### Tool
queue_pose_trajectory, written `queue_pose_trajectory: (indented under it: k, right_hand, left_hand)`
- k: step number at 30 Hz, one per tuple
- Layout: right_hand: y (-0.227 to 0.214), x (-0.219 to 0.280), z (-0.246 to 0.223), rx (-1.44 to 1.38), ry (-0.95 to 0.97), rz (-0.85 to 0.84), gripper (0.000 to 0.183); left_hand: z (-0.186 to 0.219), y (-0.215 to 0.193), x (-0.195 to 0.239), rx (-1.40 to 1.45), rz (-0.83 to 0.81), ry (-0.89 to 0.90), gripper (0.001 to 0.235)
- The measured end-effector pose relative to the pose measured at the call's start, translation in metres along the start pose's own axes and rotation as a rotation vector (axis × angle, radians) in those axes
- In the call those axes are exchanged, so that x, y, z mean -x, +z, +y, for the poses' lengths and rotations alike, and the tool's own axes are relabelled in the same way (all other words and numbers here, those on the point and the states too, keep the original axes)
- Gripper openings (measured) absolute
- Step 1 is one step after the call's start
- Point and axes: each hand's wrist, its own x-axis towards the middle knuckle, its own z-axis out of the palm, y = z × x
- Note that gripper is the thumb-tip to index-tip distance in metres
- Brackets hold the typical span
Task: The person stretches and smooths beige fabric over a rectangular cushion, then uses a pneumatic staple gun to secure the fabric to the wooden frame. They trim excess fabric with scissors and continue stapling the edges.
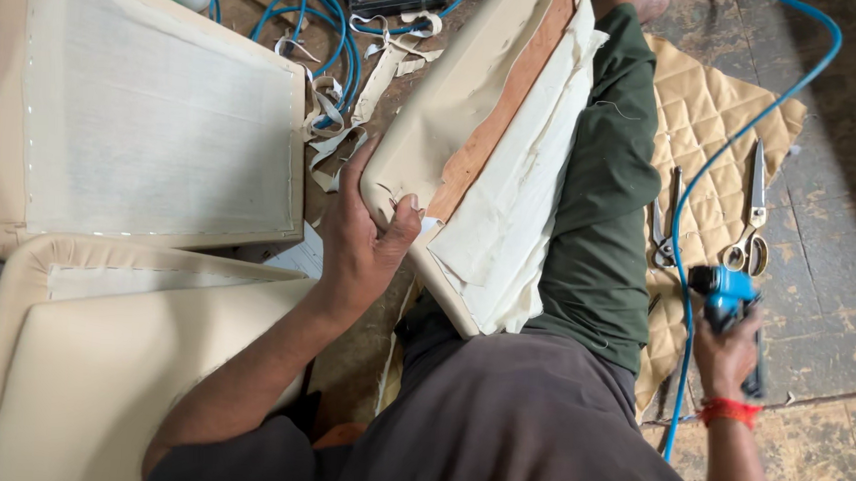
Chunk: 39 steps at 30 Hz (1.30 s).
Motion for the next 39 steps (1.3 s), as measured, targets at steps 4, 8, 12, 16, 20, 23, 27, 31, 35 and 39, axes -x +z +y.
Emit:
queue_pose_trajectory:
  k: [4, 8, 12, 16, 20, 23, 27, 31, 35, 39]
  right_hand:
    - [-0.01, -0.001, -0.021, 0.119, -0.235, -0.056, 0.072]
    - [-0.047, 0.009, -0.172, -0.723, -0.469, -0.075, 0.023]
    - [-0.069, 0.049, -0.338, -0.688, -1.384, 0.274, 0.023]
    - [-0.079, 0.048, -0.427, -0.603, -1.726, 0.278, 0.035]
    - [-0.087, 0.031, -0.451, -0.558, -1.868, 0.264, 0.035]
    - [-0.094, 0.021, -0.459, -0.549, -1.94, 0.25, 0.032]
    - [-0.104, 0.013, -0.471, -0.579, -2.055, 0.178, 0.027]
    - [-0.109, 0.012, -0.472, -0.564, -2.084, 0.109, 0.031]
    - [-0.108, 0.01, -0.475, -0.571, -2.119, 0.175, 0.029]
    - [-0.102, 0.01, -0.477, -0.678, -2.047, 0.204, 0.023]
  left_hand:
    - [0.005, -0.001, -0.001, -0.032, 0.004, 0.024, 0.06]
    - [0.007, -0.002, 0.0, 0.011, -0.018, -0.09, 0.062]
    - [0.006, -0.001, -0.001, -0.005, -0.028, -0.065, 0.062]
    - [0.002, -0.002, -0.002, -0.053, -0.02, -0.054, 0.063]
    - [-0.001, -0.005, -0.004, -0.125, -0.003, 0.029, 0.059]
    - [-0.003, -0.005, -0.003, -0.058, -0.029, -0.048, 0.065]
    - [-0.001, -0.006, -0.002, -0.073, -0.024, 0.007, 0.063]
    - [-0.003, -0.005, -0.001, -0.074, -0.037, -0.013, 0.065]
    - [-0.005, -0.005, 0.0, -0.12, -0.032, 0.002, 0.066]
    - [-0.005, -0.004, 0.0, -0.073, -0.041, -0.011, 0.066]
